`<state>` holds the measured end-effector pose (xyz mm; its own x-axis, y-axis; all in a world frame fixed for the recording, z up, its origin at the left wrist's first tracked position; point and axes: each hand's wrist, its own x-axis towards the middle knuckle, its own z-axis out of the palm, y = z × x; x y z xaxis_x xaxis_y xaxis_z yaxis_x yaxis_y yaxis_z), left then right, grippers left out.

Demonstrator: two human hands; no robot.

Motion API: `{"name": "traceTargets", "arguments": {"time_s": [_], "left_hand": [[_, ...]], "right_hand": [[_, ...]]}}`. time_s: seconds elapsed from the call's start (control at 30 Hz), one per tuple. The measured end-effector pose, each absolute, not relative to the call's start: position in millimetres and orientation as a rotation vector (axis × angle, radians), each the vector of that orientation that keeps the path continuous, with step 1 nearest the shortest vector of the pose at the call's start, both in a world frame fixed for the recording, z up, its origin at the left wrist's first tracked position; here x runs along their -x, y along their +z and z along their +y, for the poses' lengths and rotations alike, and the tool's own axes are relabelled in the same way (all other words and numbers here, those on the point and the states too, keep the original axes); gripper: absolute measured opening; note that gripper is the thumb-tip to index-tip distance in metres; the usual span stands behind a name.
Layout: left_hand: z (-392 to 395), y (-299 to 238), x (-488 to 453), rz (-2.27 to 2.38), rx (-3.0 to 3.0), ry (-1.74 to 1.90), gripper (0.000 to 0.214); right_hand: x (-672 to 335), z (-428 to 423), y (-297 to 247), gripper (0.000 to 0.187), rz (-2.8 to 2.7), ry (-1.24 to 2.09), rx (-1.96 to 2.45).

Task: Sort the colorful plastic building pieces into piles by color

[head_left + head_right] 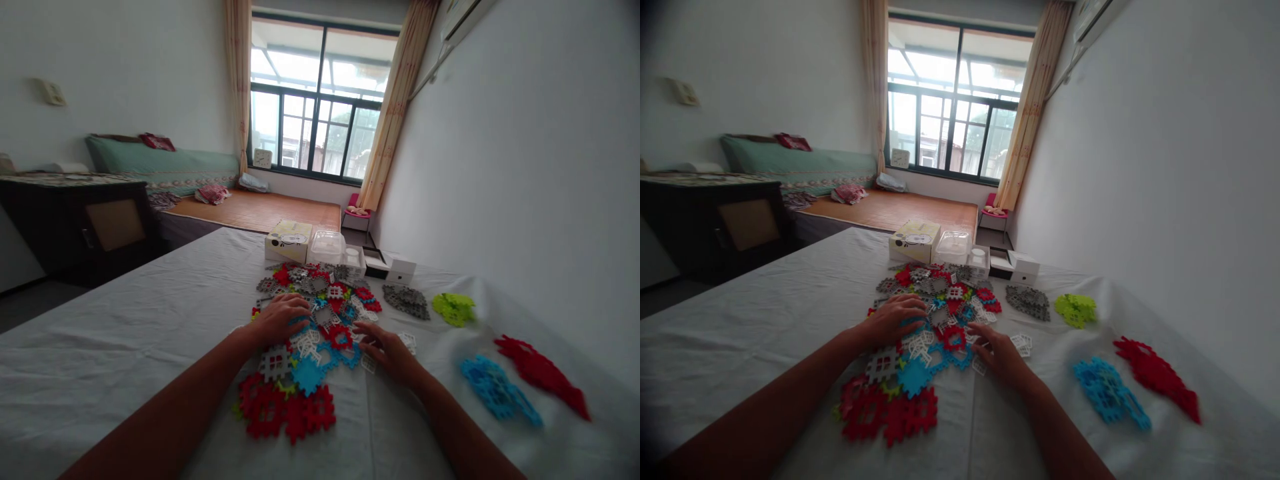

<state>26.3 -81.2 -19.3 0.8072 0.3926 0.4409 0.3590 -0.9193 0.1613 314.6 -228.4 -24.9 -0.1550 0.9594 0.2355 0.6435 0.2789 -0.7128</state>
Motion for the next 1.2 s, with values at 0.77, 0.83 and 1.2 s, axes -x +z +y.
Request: {"name": "traceTargets", "arguments": {"time_s": [0.77,0.83,1.2], "left_hand": [[-30,-55,-6,1.325,-2.671,0.878,0.041],[-37,-46,-10,1.212,-2.67,0.98,0.037],[-172,55,-43,-0.08,-2.71,0.352,0.031]], "right_hand": [[-395,-242,-25,0.035,-1.895,0.204,1.836],[-403,-238,-32,0.037,-1.82,0.034,1.842],[-387,-228,-39,0.032,-1.823,-0.067,1.734]]}}
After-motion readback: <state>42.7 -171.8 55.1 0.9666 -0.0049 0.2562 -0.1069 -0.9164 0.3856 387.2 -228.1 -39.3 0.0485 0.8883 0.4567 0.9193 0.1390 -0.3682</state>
